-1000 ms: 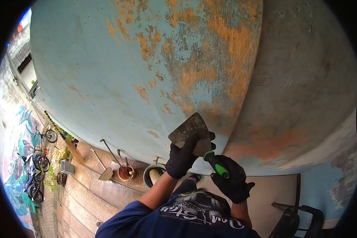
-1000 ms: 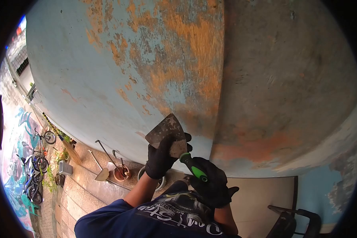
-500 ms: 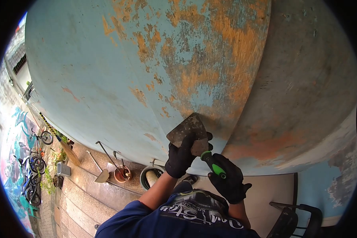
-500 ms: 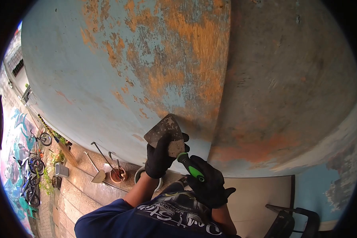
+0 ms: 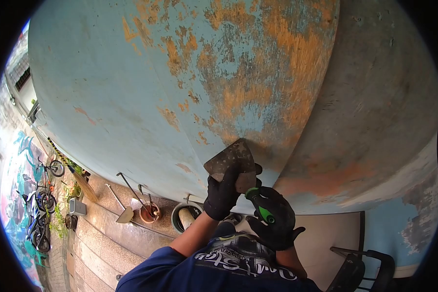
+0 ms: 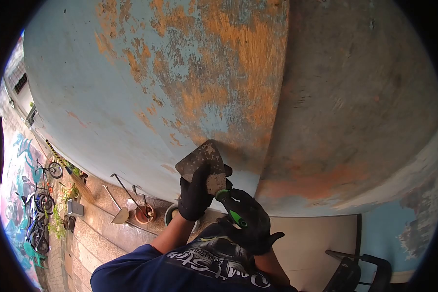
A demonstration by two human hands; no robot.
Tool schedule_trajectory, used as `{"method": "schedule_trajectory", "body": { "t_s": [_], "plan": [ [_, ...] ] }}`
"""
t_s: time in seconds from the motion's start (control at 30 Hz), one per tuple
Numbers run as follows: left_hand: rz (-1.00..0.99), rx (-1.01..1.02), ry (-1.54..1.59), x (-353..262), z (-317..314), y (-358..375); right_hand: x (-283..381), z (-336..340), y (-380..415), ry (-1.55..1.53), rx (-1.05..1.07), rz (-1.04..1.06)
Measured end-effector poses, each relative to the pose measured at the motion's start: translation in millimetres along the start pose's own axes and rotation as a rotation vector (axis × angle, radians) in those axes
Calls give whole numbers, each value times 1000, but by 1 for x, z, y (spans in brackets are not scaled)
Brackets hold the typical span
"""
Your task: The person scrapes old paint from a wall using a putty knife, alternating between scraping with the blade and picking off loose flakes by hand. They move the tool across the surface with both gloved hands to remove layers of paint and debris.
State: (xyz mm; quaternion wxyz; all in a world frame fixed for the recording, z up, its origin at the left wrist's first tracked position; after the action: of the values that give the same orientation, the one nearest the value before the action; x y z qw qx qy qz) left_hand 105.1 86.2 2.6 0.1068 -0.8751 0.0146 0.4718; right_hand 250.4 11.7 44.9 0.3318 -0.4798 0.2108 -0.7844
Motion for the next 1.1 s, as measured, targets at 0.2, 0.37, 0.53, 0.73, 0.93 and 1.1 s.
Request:
{"method": "schedule_trajectory", "body": {
  "t_s": [0.2, 0.37, 0.53, 0.73, 0.93, 1.1],
  "plan": [
    [-29, -101, -36, 7, 8, 1, -4, 1, -2, 43, -30, 11],
    [11, -155, -74, 4, 5, 2, -5, 2, -1, 4, -53, -16],
    [6, -120, -42, 6, 6, 0, -13, 1, -4, -21, -50, -74],
    [-172, -185, -381, -36, 9, -25, 1, 7, -31, 27, -162, -24],
    [-70, -191, -173, -10, 13, -3, -6, 0, -5, -31, -140, -59],
    [-51, -204, -197, -7, 14, 2, -10, -7, -2, 9, -80, -98]
  ]
}}
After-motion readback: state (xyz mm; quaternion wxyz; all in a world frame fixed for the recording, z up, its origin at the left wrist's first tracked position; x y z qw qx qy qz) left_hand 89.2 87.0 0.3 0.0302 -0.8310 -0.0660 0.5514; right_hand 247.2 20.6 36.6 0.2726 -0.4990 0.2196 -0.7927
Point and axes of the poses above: each hand's wrist, its own y-axis away from the middle knuckle, its own z-axis out of the back of the hand, x = y × z, the point moved 9 cm from there along -y, towards the middle knuckle, and after that the axes turned 6 degrees about x, right-handed, at the moved point
